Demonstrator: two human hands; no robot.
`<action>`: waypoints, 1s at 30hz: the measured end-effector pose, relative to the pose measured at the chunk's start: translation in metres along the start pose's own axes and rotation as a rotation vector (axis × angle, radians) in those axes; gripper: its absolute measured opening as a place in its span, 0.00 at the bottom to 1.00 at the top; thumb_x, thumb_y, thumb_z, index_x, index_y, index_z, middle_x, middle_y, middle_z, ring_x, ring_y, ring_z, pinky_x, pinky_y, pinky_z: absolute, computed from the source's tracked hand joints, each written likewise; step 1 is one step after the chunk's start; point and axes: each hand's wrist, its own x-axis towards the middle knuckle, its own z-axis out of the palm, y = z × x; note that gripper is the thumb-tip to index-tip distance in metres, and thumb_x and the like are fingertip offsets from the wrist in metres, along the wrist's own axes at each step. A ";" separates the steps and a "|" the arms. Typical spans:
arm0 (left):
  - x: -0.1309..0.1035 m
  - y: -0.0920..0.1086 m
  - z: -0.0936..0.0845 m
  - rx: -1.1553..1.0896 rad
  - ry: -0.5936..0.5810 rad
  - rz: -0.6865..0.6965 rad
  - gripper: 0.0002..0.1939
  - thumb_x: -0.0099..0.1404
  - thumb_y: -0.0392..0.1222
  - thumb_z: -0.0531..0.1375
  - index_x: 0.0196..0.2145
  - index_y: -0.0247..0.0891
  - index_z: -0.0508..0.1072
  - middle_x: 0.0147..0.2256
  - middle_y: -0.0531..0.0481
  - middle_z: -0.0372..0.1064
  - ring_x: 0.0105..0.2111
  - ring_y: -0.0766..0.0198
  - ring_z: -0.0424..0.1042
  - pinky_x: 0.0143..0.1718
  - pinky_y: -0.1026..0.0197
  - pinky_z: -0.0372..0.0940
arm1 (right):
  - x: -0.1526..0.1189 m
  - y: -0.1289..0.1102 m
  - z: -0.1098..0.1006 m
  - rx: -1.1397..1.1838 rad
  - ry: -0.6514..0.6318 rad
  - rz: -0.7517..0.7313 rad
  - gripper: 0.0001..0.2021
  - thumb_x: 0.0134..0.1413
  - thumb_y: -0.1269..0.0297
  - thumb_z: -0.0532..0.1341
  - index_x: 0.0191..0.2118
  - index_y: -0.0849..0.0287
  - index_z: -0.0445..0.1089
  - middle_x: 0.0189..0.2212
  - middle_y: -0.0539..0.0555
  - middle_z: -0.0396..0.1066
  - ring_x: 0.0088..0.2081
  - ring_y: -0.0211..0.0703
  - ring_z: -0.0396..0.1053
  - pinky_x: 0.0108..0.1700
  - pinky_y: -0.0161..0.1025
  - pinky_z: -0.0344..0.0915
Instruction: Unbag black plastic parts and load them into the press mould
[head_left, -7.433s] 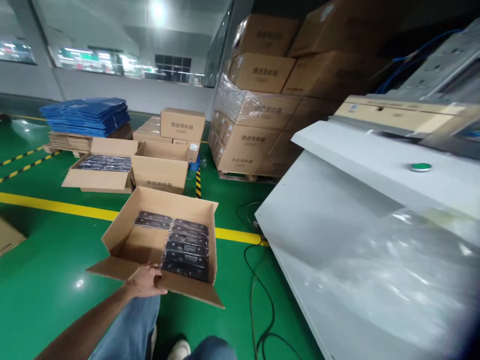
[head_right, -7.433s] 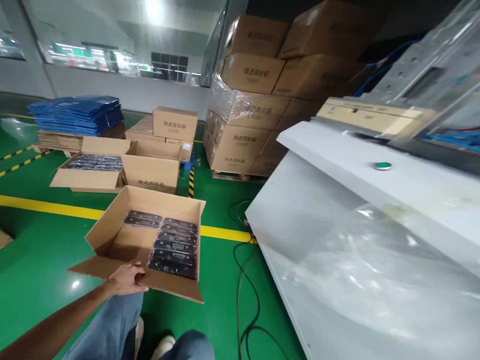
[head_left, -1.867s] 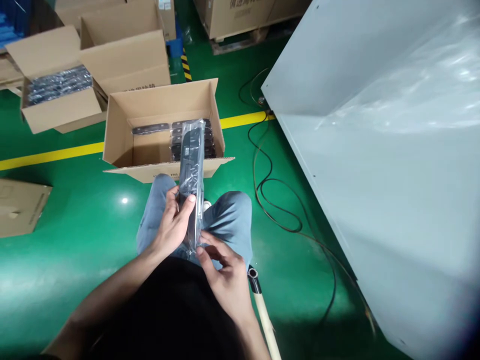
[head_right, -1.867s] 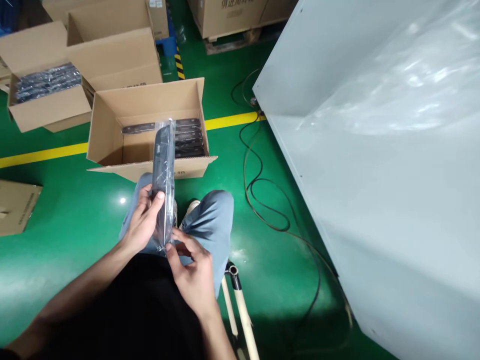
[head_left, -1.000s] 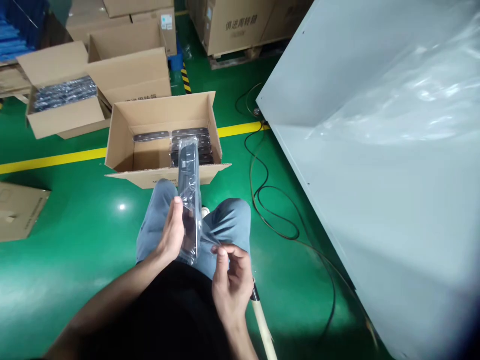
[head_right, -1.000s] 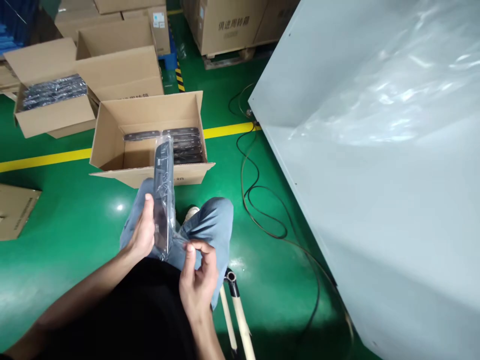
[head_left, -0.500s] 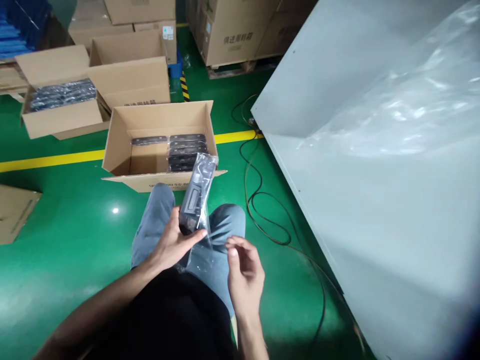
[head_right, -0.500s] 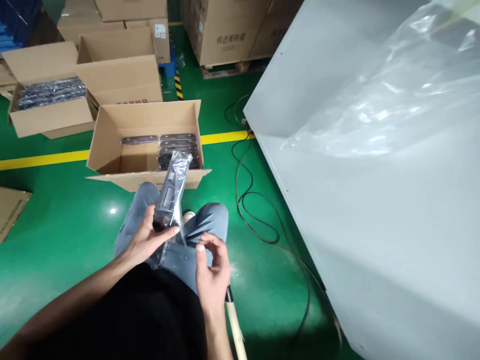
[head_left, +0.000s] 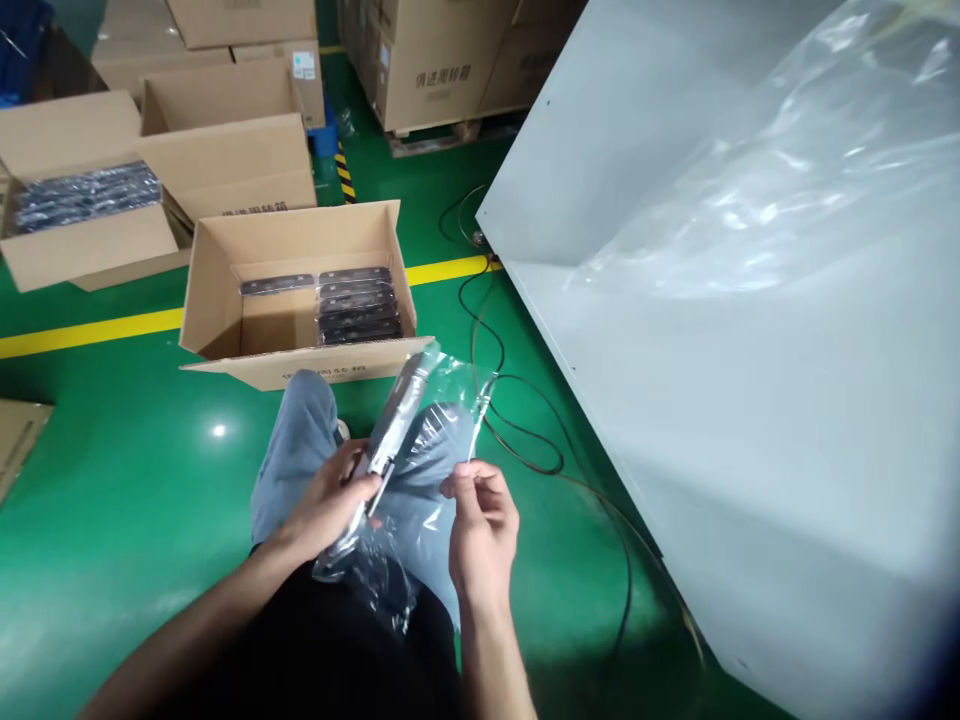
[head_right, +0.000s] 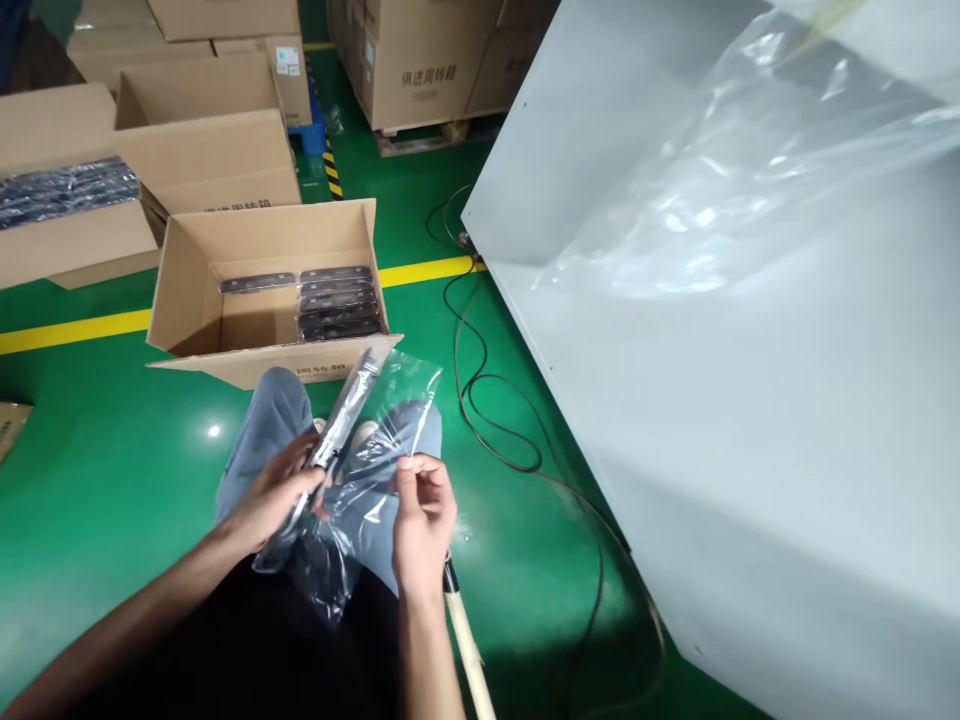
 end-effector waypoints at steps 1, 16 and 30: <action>0.001 0.000 -0.004 -0.093 -0.073 -0.047 0.27 0.59 0.57 0.63 0.50 0.37 0.72 0.38 0.45 0.77 0.30 0.57 0.75 0.32 0.52 0.75 | 0.001 0.002 -0.003 0.049 0.013 0.029 0.22 0.55 0.41 0.71 0.33 0.56 0.69 0.26 0.47 0.66 0.31 0.40 0.63 0.38 0.39 0.62; 0.019 -0.002 -0.016 -0.129 -0.113 -0.129 0.19 0.53 0.50 0.76 0.37 0.37 0.80 0.33 0.48 0.80 0.30 0.61 0.78 0.31 0.62 0.69 | 0.008 -0.016 -0.022 0.097 -0.138 -0.121 0.16 0.61 0.47 0.69 0.36 0.53 0.69 0.32 0.50 0.71 0.37 0.44 0.70 0.45 0.43 0.68; 0.058 0.014 -0.040 -0.272 0.105 -0.050 0.24 0.52 0.54 0.77 0.38 0.37 0.78 0.30 0.48 0.80 0.25 0.57 0.79 0.26 0.60 0.71 | 0.049 0.011 -0.012 0.003 0.017 0.098 0.26 0.54 0.36 0.70 0.42 0.55 0.72 0.37 0.50 0.73 0.32 0.38 0.67 0.40 0.39 0.70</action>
